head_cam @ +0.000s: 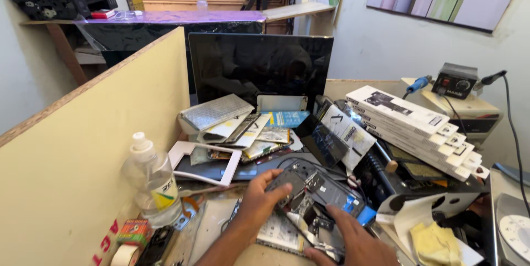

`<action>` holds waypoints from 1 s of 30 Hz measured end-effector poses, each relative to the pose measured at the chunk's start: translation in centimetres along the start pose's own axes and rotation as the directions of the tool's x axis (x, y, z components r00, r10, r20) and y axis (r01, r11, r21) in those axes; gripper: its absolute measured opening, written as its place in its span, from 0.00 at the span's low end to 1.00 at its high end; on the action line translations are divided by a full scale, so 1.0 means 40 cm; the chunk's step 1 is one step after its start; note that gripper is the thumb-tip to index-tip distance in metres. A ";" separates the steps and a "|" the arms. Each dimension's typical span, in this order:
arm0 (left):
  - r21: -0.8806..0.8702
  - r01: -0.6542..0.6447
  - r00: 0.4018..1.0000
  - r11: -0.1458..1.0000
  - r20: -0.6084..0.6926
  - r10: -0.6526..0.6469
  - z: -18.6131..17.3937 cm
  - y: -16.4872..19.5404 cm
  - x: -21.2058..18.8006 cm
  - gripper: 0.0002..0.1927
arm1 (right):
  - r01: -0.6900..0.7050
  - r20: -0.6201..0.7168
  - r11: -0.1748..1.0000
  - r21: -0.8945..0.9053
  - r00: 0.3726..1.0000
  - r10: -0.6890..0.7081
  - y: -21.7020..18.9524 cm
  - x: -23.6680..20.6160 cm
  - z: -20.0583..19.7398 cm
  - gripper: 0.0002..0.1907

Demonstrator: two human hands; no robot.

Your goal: The person works at a cluttered repair bench, holding a disassembled phone frame and using tweezers and a screwdriver to manipulate small internal components and screws. They reposition the phone chassis repeatedly, pry and adjust parts inside the frame, and continue working on the device throughout the clip.

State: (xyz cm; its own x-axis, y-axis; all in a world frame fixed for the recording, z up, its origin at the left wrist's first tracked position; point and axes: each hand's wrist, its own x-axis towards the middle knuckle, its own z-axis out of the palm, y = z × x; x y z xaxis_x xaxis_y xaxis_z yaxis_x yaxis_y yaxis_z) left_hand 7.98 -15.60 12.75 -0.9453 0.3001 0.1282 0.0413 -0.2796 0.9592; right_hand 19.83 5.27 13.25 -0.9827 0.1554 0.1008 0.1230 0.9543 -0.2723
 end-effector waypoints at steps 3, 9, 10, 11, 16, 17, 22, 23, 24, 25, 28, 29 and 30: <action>-0.033 0.020 0.999 0.999 -0.033 -0.022 0.011 0.022 -0.016 0.22 | 0.108 -0.037 0.993 0.046 0.994 -0.106 0.033 0.049 0.036 0.60; -0.048 0.011 0.995 0.999 -0.100 -0.016 0.008 0.010 -0.033 0.22 | -0.021 -0.036 0.996 0.087 0.999 0.024 0.054 0.052 0.080 0.52; -0.054 0.011 0.995 0.999 -0.098 -0.017 0.008 0.007 -0.032 0.22 | -0.029 -0.032 0.997 0.073 0.999 0.032 0.057 0.051 0.088 0.52; -0.057 0.006 0.995 0.998 -0.094 -0.012 0.007 0.006 -0.027 0.21 | -0.036 -0.034 0.998 0.059 0.999 0.038 0.061 0.053 0.098 0.51; -0.152 -0.008 0.998 0.988 -0.057 -0.001 -0.005 -0.019 -0.008 0.23 | 0.064 -0.149 0.993 0.102 0.988 -0.049 0.120 0.114 0.176 0.48; -0.162 -0.022 0.999 0.987 -0.047 0.015 -0.010 -0.026 -0.001 0.24 | 0.073 -0.180 0.993 0.096 0.982 -0.055 0.134 0.131 0.200 0.47; -0.199 -0.060 0.998 0.978 -0.003 0.061 -0.040 -0.076 0.041 0.24 | 0.390 -0.473 0.904 0.173 0.838 -0.271 0.197 0.210 0.308 0.22; -0.197 -0.074 0.997 0.978 -0.004 0.075 -0.045 -0.087 0.050 0.23 | 0.395 -0.551 0.906 0.153 0.795 -0.254 0.197 0.221 0.329 0.19; -0.197 -0.083 0.997 0.977 -0.012 0.082 -0.048 -0.097 0.057 0.22 | 0.418 -0.600 0.902 0.106 0.750 -0.277 0.195 0.238 0.343 0.18; -0.197 -0.092 0.996 0.976 -0.023 0.089 -0.048 -0.106 0.066 0.21 | 0.429 -0.630 0.899 0.091 0.723 -0.282 0.189 0.249 0.352 0.18; -0.154 -0.085 0.995 0.984 -0.069 0.075 -0.043 -0.121 0.080 0.18 | 0.404 -0.615 0.907 0.115 0.747 -0.255 0.162 0.275 0.362 0.17; -0.132 -0.080 0.994 0.988 -0.086 0.069 -0.041 -0.119 0.084 0.17 | 0.390 -0.601 0.913 0.124 0.762 -0.244 0.157 0.281 0.366 0.17; -0.115 -0.065 0.993 0.991 -0.106 0.052 -0.036 -0.108 0.098 0.17 | 0.377 -0.587 0.917 0.134 0.775 -0.233 0.139 0.293 0.363 0.17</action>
State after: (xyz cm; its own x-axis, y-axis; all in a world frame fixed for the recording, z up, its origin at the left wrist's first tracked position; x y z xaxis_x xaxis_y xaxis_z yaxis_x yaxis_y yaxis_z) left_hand 3.61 -14.52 8.73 -0.9708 0.1866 0.1509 0.0650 -0.4010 0.9138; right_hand 7.00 8.69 -0.97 -0.7093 0.0480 0.7033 -0.2762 0.8990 -0.3399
